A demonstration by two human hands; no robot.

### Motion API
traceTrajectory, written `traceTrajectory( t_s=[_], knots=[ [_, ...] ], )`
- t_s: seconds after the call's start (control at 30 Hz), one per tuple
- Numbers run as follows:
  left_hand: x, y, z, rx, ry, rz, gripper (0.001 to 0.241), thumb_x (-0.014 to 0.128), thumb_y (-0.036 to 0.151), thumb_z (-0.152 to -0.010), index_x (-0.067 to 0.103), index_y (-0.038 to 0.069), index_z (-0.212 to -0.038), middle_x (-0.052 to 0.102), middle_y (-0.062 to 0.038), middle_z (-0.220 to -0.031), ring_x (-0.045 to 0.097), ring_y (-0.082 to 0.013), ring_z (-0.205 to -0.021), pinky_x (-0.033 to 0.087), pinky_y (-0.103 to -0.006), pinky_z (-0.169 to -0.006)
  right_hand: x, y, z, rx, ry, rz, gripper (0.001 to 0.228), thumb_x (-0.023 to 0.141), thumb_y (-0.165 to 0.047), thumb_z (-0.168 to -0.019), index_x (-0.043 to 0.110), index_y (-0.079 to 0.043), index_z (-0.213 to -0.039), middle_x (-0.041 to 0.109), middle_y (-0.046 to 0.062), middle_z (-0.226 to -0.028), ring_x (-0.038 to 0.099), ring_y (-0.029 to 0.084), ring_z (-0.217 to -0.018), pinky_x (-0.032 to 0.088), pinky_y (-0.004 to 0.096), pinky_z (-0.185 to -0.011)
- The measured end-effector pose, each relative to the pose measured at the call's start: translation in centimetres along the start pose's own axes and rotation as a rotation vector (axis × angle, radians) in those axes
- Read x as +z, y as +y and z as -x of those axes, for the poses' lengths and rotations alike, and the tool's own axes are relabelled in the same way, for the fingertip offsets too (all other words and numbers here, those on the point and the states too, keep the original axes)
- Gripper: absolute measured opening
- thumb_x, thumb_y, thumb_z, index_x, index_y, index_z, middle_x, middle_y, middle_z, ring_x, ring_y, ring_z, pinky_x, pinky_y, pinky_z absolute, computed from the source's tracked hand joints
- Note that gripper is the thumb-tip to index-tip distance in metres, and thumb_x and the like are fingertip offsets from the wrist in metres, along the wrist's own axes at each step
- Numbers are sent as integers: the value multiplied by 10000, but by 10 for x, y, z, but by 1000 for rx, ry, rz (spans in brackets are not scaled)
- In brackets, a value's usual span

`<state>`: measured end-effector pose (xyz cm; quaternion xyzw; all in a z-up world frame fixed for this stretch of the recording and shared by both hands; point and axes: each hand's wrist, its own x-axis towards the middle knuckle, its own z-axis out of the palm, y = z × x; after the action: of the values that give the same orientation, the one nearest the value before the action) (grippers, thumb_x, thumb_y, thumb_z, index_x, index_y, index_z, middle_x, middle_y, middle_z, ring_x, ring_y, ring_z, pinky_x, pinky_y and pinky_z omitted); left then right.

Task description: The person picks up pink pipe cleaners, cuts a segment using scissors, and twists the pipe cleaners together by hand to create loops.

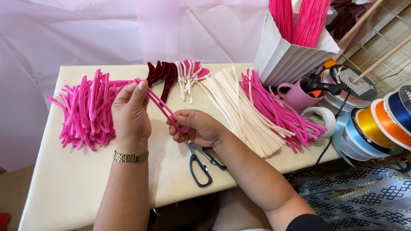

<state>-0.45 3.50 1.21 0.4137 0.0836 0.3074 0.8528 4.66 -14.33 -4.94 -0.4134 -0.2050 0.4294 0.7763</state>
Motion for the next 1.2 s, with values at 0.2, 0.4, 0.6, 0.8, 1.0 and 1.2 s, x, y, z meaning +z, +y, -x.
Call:
traceTrajectory(
  t_s=[0.2,0.4,0.6,0.8,1.0,1.2],
  knots=[
    [-1,-1,0,3,-7,15,98,835,144,-902,763,108,-956,730,-8,-955,676,-85,-920,534,-209,-886,8,-4,3,3,98,7,177,686,-162,-979,682,1,-1047,731,200,-802,769,276,-687,645,346,-650],
    [-3,1,-2,7,-1,32,98,832,149,-906,759,111,-958,724,0,-953,694,-89,-926,553,-209,-887,9,-3,4,-11,86,-5,187,722,-119,-947,694,21,-1067,746,226,-834,777,281,-707,651,356,-651],
    [-3,1,-2,1,-6,57,99,827,147,-911,757,112,-971,711,11,-935,691,-81,-905,555,-204,-879,5,0,3,-20,101,-41,166,737,-61,-921,692,36,-1047,744,235,-816,774,285,-683,652,361,-636],
    [-5,0,-3,-1,-6,66,105,824,148,-917,756,105,-985,710,12,-927,692,-75,-888,558,-209,-879,-1,7,1,-50,111,-70,177,738,-44,-917,682,48,-1058,745,240,-812,774,274,-677,653,357,-622],
    [-7,-1,-6,-14,8,81,104,824,142,-919,754,108,-988,715,9,-929,685,-71,-877,551,-215,-878,3,4,1,-52,63,-77,223,736,-39,-919,671,69,-1103,744,266,-851,776,299,-714,657,384,-637],
    [-4,1,-4,-28,8,102,106,828,139,-909,754,103,-974,720,10,-910,690,-72,-851,558,-208,-861,-3,4,3,-51,47,-79,243,743,-5,-902,657,89,-1109,740,277,-845,773,309,-716,653,397,-636]
  ],
)
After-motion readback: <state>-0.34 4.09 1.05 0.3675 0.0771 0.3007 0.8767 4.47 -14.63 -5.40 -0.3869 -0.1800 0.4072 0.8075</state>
